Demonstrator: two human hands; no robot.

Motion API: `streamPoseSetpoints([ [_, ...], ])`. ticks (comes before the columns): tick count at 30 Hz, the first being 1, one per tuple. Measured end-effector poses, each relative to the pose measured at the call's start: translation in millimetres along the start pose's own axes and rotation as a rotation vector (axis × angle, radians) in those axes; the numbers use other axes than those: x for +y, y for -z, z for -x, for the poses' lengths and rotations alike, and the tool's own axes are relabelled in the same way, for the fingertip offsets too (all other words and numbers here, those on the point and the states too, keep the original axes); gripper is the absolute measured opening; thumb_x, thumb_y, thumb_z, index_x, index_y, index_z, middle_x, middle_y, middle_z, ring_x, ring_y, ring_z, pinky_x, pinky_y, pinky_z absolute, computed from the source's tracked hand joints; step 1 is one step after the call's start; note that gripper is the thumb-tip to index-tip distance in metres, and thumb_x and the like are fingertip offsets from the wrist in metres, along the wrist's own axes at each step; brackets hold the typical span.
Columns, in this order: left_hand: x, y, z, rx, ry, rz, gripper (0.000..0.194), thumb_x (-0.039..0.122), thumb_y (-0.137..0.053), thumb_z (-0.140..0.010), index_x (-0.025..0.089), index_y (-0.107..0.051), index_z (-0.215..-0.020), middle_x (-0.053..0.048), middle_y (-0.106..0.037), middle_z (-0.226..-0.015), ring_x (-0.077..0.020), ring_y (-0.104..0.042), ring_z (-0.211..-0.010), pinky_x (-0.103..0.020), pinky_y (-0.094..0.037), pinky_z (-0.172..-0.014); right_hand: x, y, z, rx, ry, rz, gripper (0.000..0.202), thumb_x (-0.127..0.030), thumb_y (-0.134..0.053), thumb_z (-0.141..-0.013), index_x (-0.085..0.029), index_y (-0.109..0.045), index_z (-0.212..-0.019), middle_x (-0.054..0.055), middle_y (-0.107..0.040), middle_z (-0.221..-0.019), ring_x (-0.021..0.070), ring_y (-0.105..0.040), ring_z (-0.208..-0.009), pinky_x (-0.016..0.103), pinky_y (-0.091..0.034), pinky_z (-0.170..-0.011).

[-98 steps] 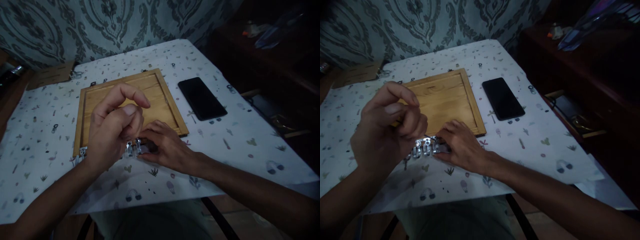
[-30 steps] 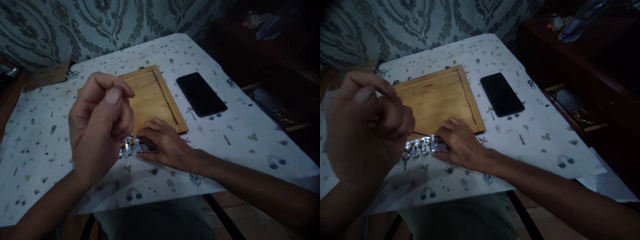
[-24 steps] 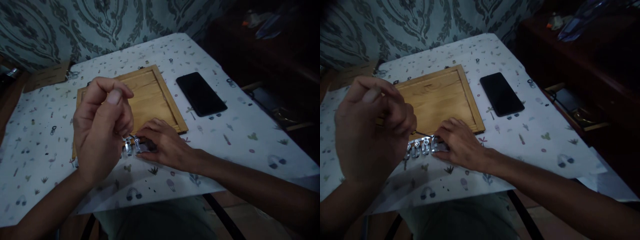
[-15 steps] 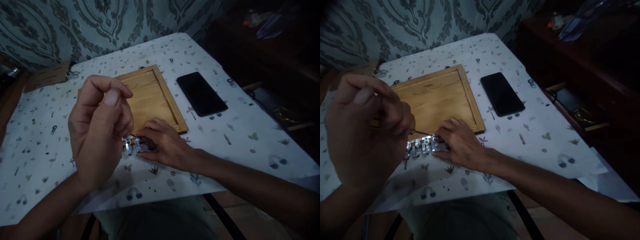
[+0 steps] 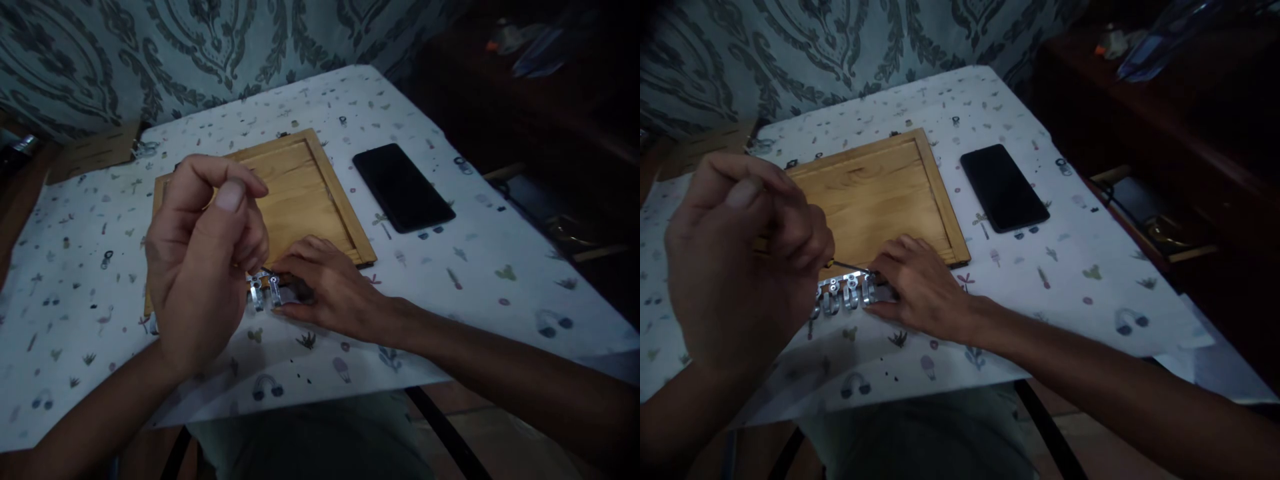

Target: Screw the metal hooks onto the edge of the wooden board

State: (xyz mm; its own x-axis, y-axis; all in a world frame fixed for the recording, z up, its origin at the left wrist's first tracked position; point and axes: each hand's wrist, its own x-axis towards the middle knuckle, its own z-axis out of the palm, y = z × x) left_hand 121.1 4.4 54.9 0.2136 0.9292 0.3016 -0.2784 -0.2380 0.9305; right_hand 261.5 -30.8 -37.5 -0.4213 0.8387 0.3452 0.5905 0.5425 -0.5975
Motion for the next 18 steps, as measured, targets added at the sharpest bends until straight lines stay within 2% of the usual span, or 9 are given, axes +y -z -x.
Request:
streamPoseSetpoints([
  [4, 0.4, 1.6, 1.5, -0.054, -0.008, -0.05, 0.028, 0.007, -0.046, -0.093, 0.019, -0.064, -0.076, 0.003, -0.037, -0.052, -0.009, -0.028, -0.045, -0.026, -0.026, -0.04, -0.8, 1.1, 0.3, 0.001, -0.006, 0.0, 0.045, -0.043, -0.076, -0.081, -0.01, -0.068, -0.111, 0.011, -0.066, -0.101, 0.0275, -0.056, -0.096, 0.043, -0.046, -0.084],
  [7, 0.3, 2.5, 1.7, -0.086, -0.027, -0.019, 0.025, 0.004, -0.047, -0.09, 0.019, -0.065, -0.081, 0.005, -0.038, -0.052, -0.0086, -0.029, -0.044, -0.026, -0.025, -0.04, -1.2, 1.5, 0.1, 0.006, -0.006, 0.005, 0.043, -0.044, -0.075, -0.082, -0.012, -0.068, -0.11, 0.011, -0.067, -0.101, 0.0269, -0.056, -0.096, 0.042, -0.046, -0.084],
  [11, -0.7, 6.1, -2.7, -0.144, -0.011, 0.052, 0.026, 0.001, -0.047, -0.081, 0.021, -0.063, -0.083, 0.008, -0.03, -0.046, -0.0078, -0.023, -0.038, -0.023, -0.021, -0.035, -0.4, 0.3, -0.3, 0.011, 0.006, 0.011, 0.046, -0.045, -0.077, -0.08, -0.01, -0.068, -0.109, 0.012, -0.067, -0.101, 0.0273, -0.057, -0.095, 0.042, -0.046, -0.084],
  [14, -1.8, 10.0, -8.5, -0.21, 0.067, 0.083, 0.021, 0.004, -0.05, -0.081, 0.02, -0.063, -0.086, 0.009, -0.028, -0.045, -0.0062, -0.019, -0.037, -0.022, -0.02, -0.036, 0.2, -0.4, 0.0, 0.016, 0.004, 0.009, 0.044, -0.045, -0.077, -0.08, -0.013, -0.068, -0.108, 0.011, -0.067, -0.1, 0.0278, -0.057, -0.096, 0.044, -0.046, -0.085],
  [18, -3.9, 13.4, -14.1, -0.306, 0.064, 0.105, 0.019, 0.007, -0.056, -0.077, 0.02, -0.062, -0.089, 0.01, -0.026, -0.044, -0.0052, -0.017, -0.034, -0.02, -0.02, -0.035, -0.4, 0.6, 0.6, 0.01, -0.006, -0.004, 0.041, -0.044, -0.075, -0.081, -0.014, -0.067, -0.109, 0.012, -0.068, -0.105, 0.028, -0.057, -0.098, 0.045, -0.047, -0.086],
])
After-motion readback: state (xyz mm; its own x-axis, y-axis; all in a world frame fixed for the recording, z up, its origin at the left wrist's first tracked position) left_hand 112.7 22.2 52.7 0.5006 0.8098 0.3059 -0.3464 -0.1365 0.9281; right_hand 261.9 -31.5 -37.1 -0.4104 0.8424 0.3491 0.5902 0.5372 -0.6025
